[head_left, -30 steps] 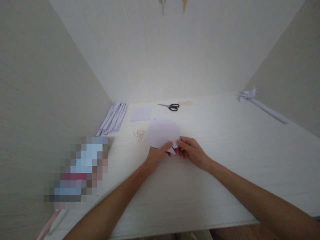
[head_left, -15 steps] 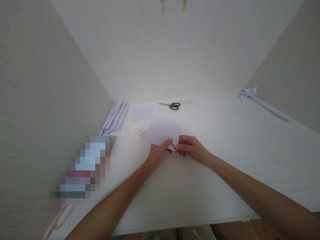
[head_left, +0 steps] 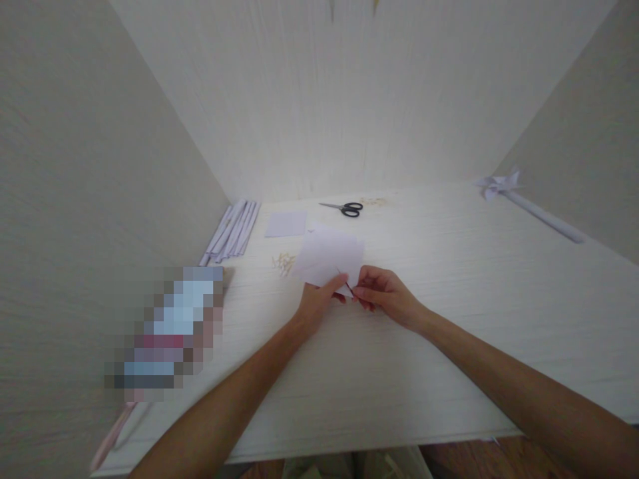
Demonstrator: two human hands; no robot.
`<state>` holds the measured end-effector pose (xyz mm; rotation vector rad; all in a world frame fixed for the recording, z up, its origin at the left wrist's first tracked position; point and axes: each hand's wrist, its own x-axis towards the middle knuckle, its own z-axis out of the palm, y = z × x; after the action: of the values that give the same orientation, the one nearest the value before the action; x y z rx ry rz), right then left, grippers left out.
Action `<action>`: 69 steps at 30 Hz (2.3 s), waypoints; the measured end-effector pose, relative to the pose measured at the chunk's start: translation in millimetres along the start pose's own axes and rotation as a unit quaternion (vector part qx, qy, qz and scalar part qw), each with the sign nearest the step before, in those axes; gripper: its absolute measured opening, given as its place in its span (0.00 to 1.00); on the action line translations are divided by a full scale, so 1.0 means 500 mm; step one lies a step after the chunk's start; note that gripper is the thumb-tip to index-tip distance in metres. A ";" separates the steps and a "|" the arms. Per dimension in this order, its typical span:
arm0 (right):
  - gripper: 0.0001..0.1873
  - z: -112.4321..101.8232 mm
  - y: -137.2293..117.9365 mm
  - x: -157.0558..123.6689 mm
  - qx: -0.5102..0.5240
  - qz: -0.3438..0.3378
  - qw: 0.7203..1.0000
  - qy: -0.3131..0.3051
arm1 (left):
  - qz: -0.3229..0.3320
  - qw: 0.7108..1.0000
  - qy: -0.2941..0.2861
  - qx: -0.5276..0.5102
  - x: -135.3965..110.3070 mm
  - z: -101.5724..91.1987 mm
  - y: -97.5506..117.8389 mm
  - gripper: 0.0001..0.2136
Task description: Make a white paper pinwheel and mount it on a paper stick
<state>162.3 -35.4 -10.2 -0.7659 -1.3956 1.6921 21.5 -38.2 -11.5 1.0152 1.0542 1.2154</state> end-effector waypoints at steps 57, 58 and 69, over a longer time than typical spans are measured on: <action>0.14 -0.019 -0.008 -0.017 -0.003 -0.053 0.965 0.256 | -0.001 0.999 -0.042 -0.032 0.002 -0.025 -0.006 0.11; 0.14 -0.020 -0.009 -0.015 0.002 -0.059 0.965 0.256 | -0.004 0.998 -0.050 -0.029 0.000 -0.024 -0.005 0.11; 0.23 -0.028 -0.025 -0.006 0.100 -0.064 0.984 0.134 | -0.018 0.994 -0.102 -0.038 -0.005 -0.021 0.005 0.18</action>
<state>178.0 -29.9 -1.1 -0.7432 -1.0491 1.5380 10.7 -40.1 -11.1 1.0337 0.8559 1.0898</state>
